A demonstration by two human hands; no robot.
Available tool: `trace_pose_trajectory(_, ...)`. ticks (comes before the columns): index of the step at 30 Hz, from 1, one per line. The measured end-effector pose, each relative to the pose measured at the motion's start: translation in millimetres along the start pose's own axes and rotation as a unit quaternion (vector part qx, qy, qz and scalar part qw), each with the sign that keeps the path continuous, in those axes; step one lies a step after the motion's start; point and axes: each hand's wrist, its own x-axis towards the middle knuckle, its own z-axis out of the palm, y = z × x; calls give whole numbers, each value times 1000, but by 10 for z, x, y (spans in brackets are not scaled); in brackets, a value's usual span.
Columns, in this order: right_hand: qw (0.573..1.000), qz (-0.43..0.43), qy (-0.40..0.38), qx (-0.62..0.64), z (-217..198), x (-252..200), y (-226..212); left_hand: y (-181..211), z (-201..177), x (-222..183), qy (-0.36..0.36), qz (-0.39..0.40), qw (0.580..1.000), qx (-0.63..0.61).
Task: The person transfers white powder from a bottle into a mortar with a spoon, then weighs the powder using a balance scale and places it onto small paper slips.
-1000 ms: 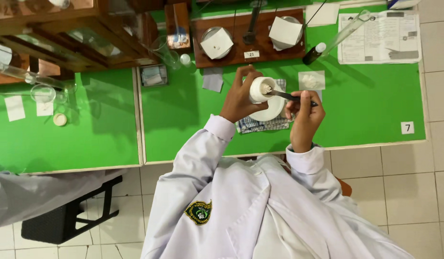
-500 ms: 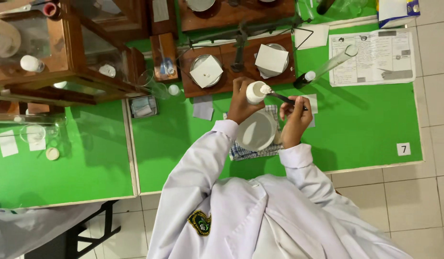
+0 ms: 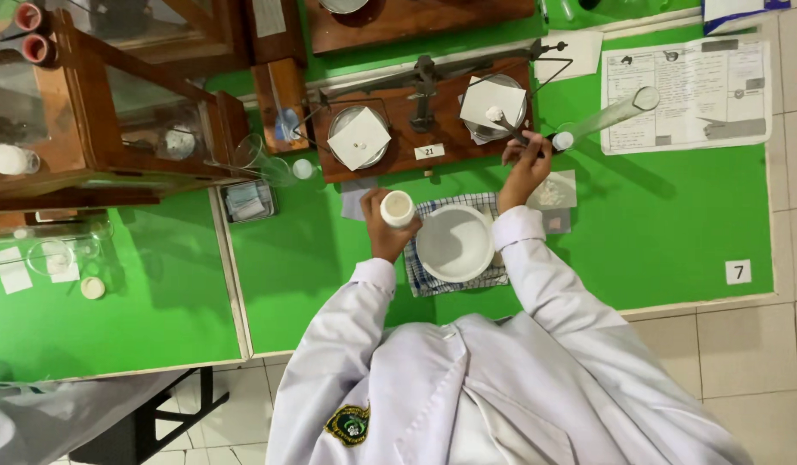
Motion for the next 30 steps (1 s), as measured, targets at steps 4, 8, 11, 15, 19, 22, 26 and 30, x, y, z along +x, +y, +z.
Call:
trace_pose_trajectory(4, 1000, 4, 10, -3, -6, 141, 268, -268, -226, -163, 56, 12, 998, 21)
trace_pose_trajectory(8, 999, 10, 26, -24, -8, 245, 438, -340, -399, -295, 73, -7, 996, 48)
trace_pose_trajectory(11, 998, 2, 24, -64, 12, 287, 447, -368, -446, -367, 80, -15, 995, 61)
trace_pose_trajectory(15, 994, -5, 11, -106, 79, 270, 329, -339, -436, -378, 85, -23, 995, 50)
trace_pose_trajectory(19, 993, -3, 6, -115, 89, 266, 305, -309, -382, -351, 86, -27, 995, 46)
trace_pose_trajectory(22, 992, -5, 4, -126, 90, 268, 343, -248, -371, -314, 85, -31, 995, 30)
trace_pose_trajectory(26, 991, -16, 4, -133, 89, 267, 354, -264, -363, -311, 84, -31, 995, 31)
trace_pose_trajectory(30, 986, -39, -6, -160, 75, 289, 382, -282, -358, -325, 85, -28, 996, 23)
